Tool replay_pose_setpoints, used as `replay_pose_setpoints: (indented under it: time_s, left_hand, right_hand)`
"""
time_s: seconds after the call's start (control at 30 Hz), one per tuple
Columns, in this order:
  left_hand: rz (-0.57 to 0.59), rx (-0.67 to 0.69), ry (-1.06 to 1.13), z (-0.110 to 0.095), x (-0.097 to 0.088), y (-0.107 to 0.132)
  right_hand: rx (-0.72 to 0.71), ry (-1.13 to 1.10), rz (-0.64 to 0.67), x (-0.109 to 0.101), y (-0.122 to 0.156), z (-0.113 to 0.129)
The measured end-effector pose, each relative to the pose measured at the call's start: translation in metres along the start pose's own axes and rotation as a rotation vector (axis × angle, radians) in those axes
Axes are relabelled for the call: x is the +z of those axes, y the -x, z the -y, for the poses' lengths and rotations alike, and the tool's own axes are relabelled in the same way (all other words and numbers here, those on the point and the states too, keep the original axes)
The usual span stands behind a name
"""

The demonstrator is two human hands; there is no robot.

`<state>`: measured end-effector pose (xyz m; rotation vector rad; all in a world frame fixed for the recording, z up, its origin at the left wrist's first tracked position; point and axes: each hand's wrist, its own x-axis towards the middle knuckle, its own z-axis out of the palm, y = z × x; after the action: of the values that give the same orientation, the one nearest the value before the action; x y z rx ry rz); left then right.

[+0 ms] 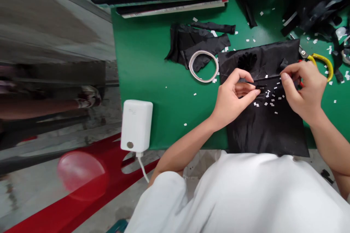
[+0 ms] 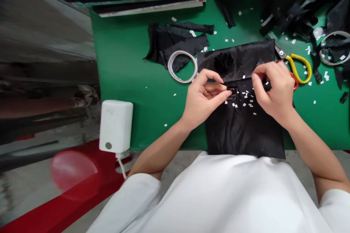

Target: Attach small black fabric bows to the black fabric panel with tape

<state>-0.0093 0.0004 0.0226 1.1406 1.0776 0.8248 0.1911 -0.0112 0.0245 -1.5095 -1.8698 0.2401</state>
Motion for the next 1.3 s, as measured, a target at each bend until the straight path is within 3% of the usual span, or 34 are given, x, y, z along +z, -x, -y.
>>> replay_pose_setpoints:
  time_s: [0.23, 0.63, 0.8, 1.0, 1.3]
  left_hand:
    - [0.073, 0.076, -0.064, 0.002, -0.001, 0.001]
    - [0.066, 0.061, -0.027, 0.0, 0.0, 0.0]
    - [0.043, 0.056, -0.028, 0.001, 0.0, -0.001]
    - [0.037, 0.089, -0.062, 0.002, 0.0, -0.002]
    - [0.059, 0.173, -0.173, 0.004, 0.0, 0.0]
  right_hand:
    - [0.014, 0.272, 0.035, 0.006, 0.0, -0.031]
    - [0.12, 0.287, 0.023, 0.013, 0.004, -0.031]
    - [0.025, 0.245, -0.07, 0.009, 0.002, -0.024]
    - [-0.049, 0.03, -0.184, 0.01, 0.003, -0.01]
    - [-0.224, -0.048, -0.129, 0.012, 0.005, 0.005]
